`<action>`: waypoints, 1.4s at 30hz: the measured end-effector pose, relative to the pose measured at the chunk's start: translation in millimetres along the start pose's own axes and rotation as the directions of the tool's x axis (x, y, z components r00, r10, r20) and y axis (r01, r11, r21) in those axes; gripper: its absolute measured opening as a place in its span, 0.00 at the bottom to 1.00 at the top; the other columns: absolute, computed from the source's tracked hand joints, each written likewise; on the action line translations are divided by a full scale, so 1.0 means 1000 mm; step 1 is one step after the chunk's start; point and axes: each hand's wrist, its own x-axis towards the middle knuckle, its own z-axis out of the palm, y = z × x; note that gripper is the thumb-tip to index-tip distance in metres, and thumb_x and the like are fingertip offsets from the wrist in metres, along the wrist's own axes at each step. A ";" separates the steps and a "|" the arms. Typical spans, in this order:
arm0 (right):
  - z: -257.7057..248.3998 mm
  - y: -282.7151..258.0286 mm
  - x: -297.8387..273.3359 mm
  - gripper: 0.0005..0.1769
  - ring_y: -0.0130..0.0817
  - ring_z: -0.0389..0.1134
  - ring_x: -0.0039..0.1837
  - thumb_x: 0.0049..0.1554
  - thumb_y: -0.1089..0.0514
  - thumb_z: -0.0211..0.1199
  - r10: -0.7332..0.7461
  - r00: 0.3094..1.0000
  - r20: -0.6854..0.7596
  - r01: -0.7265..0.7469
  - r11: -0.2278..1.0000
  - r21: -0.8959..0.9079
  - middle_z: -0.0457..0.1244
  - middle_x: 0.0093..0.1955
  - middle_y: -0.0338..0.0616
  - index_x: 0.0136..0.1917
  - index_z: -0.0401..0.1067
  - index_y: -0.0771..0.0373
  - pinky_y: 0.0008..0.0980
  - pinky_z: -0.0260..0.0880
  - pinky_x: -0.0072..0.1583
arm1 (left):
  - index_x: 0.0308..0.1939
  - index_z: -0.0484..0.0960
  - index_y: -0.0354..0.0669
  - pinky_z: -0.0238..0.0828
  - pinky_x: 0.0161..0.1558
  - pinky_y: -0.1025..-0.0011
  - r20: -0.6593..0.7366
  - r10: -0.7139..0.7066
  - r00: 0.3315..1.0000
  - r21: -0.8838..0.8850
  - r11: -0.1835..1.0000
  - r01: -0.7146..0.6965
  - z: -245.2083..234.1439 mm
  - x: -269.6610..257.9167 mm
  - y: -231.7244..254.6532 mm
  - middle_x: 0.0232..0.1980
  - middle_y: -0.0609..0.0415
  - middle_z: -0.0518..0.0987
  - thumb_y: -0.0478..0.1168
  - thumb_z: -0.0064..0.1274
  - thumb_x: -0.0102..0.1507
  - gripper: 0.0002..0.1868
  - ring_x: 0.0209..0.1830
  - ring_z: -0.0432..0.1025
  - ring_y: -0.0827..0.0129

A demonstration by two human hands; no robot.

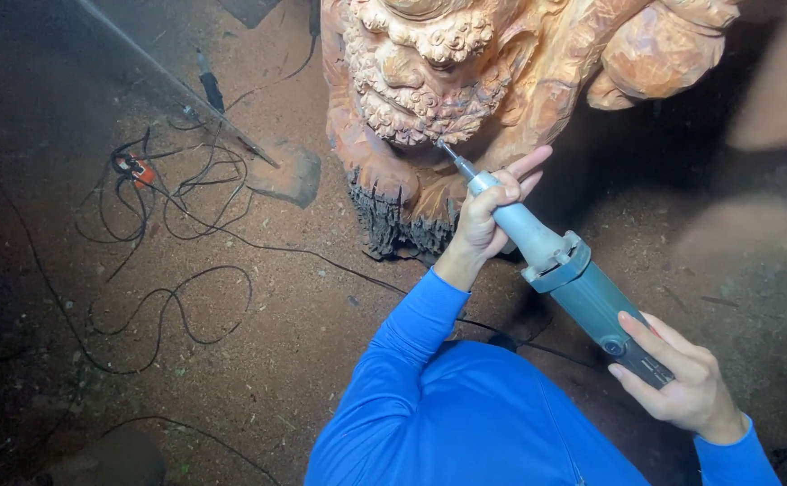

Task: Carving intricate details into a large wooden sculpture using a power rotary tool

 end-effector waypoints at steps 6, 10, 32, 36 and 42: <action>0.006 0.008 -0.008 0.42 0.47 0.75 0.52 0.43 0.52 0.75 0.029 0.999 -0.027 -0.030 0.999 -0.039 0.64 0.72 0.68 0.71 0.70 0.52 0.39 0.78 0.59 | 0.27 0.85 0.41 0.46 0.81 0.49 0.017 0.005 1.000 0.030 1.000 -0.006 0.002 -0.001 0.001 0.72 0.28 0.67 0.31 0.53 0.57 0.06 0.80 0.56 0.43; 0.006 0.009 -0.011 0.43 0.51 0.74 0.56 0.43 0.53 0.75 0.037 0.999 -0.021 -0.038 0.999 -0.031 0.63 0.72 0.70 0.72 0.70 0.52 0.42 0.77 0.62 | 0.28 0.84 0.42 0.43 0.82 0.45 0.047 0.041 0.998 0.054 0.998 -0.043 0.003 -0.003 -0.002 0.74 0.29 0.66 0.32 0.53 0.58 0.06 0.81 0.54 0.43; 0.061 0.013 -0.043 0.45 0.56 0.64 0.74 0.43 0.61 0.74 0.136 0.983 -0.121 -0.092 0.944 0.317 0.59 0.75 0.69 0.73 0.65 0.66 0.47 0.68 0.76 | 0.20 0.74 0.46 0.66 0.52 0.68 -0.092 0.094 0.991 0.548 0.836 -0.029 0.035 -0.002 0.008 0.68 0.36 0.75 0.36 0.54 0.53 0.07 0.48 0.74 0.67; 0.066 0.015 -0.042 0.46 0.55 0.65 0.74 0.41 0.60 0.75 0.143 0.977 -0.160 -0.086 0.945 0.315 0.60 0.74 0.67 0.72 0.66 0.67 0.44 0.64 0.78 | 0.23 0.76 0.46 0.65 0.52 0.70 -0.073 0.100 0.992 0.567 0.823 -0.041 0.032 0.000 0.006 0.67 0.38 0.76 0.38 0.56 0.55 0.06 0.44 0.73 0.70; 0.082 -0.008 -0.041 0.47 0.50 0.67 0.71 0.45 0.60 0.73 0.158 0.969 -0.192 -0.079 0.928 0.363 0.59 0.75 0.66 0.76 0.62 0.64 0.40 0.68 0.74 | 0.23 0.76 0.43 0.65 0.37 0.76 -0.072 0.059 0.996 0.578 0.816 -0.007 0.034 0.002 0.010 0.67 0.40 0.77 0.38 0.55 0.55 0.07 0.29 0.68 0.76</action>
